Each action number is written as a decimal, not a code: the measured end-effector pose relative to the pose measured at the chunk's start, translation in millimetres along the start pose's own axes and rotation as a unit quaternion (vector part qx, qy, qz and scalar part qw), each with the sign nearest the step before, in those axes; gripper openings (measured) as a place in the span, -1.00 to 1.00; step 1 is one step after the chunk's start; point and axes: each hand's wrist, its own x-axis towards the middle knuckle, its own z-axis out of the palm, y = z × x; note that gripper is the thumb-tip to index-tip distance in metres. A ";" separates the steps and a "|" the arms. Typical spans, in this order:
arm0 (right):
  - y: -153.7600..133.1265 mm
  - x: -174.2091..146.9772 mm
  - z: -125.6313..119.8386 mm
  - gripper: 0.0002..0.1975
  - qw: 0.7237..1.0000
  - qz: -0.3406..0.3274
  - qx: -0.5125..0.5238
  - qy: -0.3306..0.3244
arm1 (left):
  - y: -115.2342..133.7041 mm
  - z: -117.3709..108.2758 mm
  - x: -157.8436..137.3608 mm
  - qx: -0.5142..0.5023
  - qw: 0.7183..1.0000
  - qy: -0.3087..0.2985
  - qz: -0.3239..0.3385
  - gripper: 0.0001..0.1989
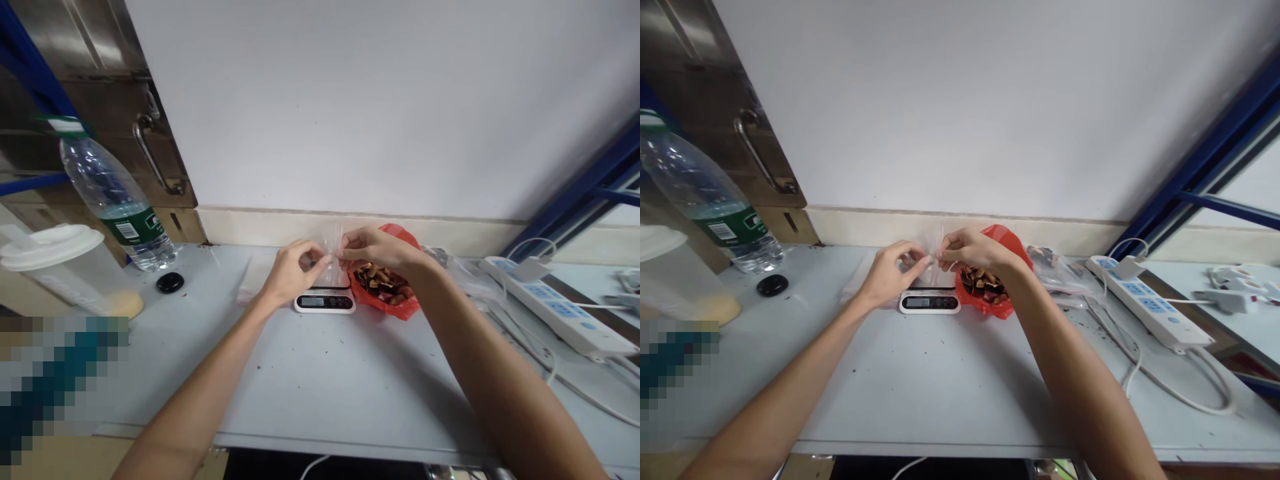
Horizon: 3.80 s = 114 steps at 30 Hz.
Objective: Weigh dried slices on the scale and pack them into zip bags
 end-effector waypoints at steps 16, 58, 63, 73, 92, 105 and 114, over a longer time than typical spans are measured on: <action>-4.7 -5.2 6.8 -0.68 1.000 -0.003 -0.001 0.020 | 12.4 5.0 -1.9 -0.116 0.990 -0.053 -0.062 -0.82; -17.8 -24.7 -10.2 -0.80 0.917 -0.024 -0.363 0.165 | 51.8 5.6 33.1 -0.167 0.985 -0.030 -0.026 -0.89; -16.1 -38.0 -33.5 -0.22 0.910 -0.044 -0.385 0.144 | 36.9 9.3 45.9 -0.158 0.978 0.134 -0.038 -0.87; -10.0 -64.1 -80.9 -0.36 0.909 0.054 -0.394 0.123 | 28.4 16.3 75.6 -0.371 0.880 -0.035 -0.295 -0.92; 2.1 -79.4 -104.7 -0.33 0.912 0.091 -0.375 0.140 | 98.6 26.5 126.6 -0.143 0.988 -0.035 0.038 -0.83; 2.0 -44.6 -69.0 -0.75 0.979 -0.078 0.042 0.183 | 28.0 -28.8 80.4 -0.314 0.929 0.058 -0.186 -0.66; -16.8 18.3 17.6 -0.88 0.933 -0.156 -0.143 0.292 | -52.3 -79.5 13.8 -0.143 0.949 0.166 -0.226 -0.69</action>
